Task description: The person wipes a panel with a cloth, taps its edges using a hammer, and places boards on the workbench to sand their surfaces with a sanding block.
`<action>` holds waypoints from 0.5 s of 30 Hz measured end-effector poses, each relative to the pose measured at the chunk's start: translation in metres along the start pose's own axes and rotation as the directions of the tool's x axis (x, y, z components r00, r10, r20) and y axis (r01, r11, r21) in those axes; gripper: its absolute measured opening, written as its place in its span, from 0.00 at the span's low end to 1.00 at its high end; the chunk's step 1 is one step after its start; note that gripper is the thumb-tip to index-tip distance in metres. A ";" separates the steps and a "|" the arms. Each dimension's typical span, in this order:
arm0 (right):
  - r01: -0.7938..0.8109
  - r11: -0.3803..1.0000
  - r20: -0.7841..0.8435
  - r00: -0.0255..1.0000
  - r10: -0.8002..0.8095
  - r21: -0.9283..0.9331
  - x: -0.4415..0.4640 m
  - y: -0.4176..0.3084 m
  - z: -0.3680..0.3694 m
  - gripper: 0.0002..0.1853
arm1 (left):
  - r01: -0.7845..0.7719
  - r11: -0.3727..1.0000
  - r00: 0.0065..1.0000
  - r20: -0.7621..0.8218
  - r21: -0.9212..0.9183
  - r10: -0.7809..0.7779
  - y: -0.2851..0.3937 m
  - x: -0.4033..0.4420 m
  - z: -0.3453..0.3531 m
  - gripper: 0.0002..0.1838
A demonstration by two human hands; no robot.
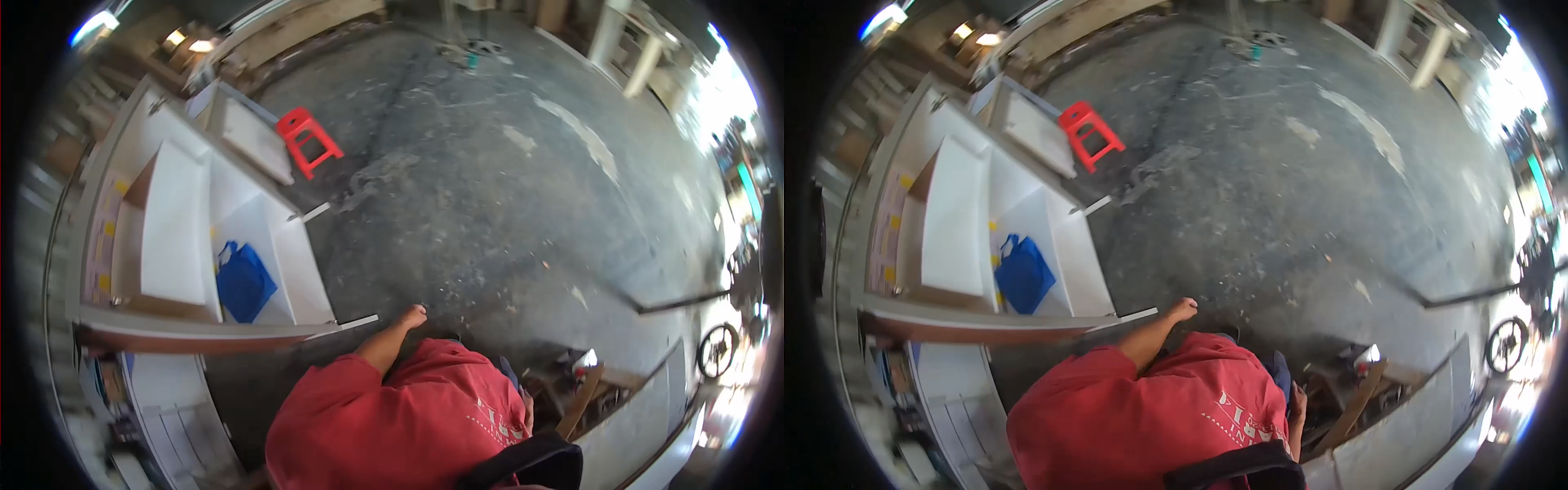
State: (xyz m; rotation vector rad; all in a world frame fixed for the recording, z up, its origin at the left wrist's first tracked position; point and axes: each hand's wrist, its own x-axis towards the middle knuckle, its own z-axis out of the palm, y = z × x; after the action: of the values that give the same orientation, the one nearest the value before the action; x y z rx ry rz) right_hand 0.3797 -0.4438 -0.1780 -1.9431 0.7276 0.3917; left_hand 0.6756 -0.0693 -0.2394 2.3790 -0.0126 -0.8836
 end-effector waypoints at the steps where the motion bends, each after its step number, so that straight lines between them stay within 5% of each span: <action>1: -0.016 1.000 0.018 1.000 0.017 -0.017 0.023 0.001 -0.006 0.18 | 0.038 0.999 0.999 0.004 -0.012 -0.037 -0.007 0.003 -0.003 0.18; 6: -0.107 0.990 0.074 0.991 0.114 -0.092 0.131 0.009 -0.034 0.16 | 0.157 0.988 0.988 -0.001 -0.007 -0.157 -0.039 -0.006 -0.025 0.16; 8: -0.148 0.982 0.101 0.982 0.160 -0.118 0.174 0.007 -0.042 0.15 | -0.048 0.962 0.999 0.000 0.268 0.050 -0.070 -0.004 -0.017 0.16; 10: -0.194 0.969 0.127 0.969 0.213 -0.150 0.215 0.008 -0.050 0.14 | 0.212 0.977 0.977 0.000 0.014 -0.212 -0.056 -0.025 -0.028 0.17; 13: -0.247 0.945 0.182 0.940 0.287 -0.214 0.276 0.006 -0.064 0.13 | 0.044 0.943 0.964 0.235 0.330 -0.127 -0.070 -0.032 -0.022 0.13; 15: -0.267 0.925 0.216 0.919 0.329 -0.270 0.324 0.000 -0.079 0.12 | 0.305 0.948 0.907 0.274 0.093 -0.319 -0.064 -0.027 -0.023 0.15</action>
State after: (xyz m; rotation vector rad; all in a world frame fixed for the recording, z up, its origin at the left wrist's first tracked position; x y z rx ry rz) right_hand 0.6260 -0.6181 -0.3204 -1.9500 0.8384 0.9415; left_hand 0.6559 0.0007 -0.2436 2.3113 0.2422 -1.3896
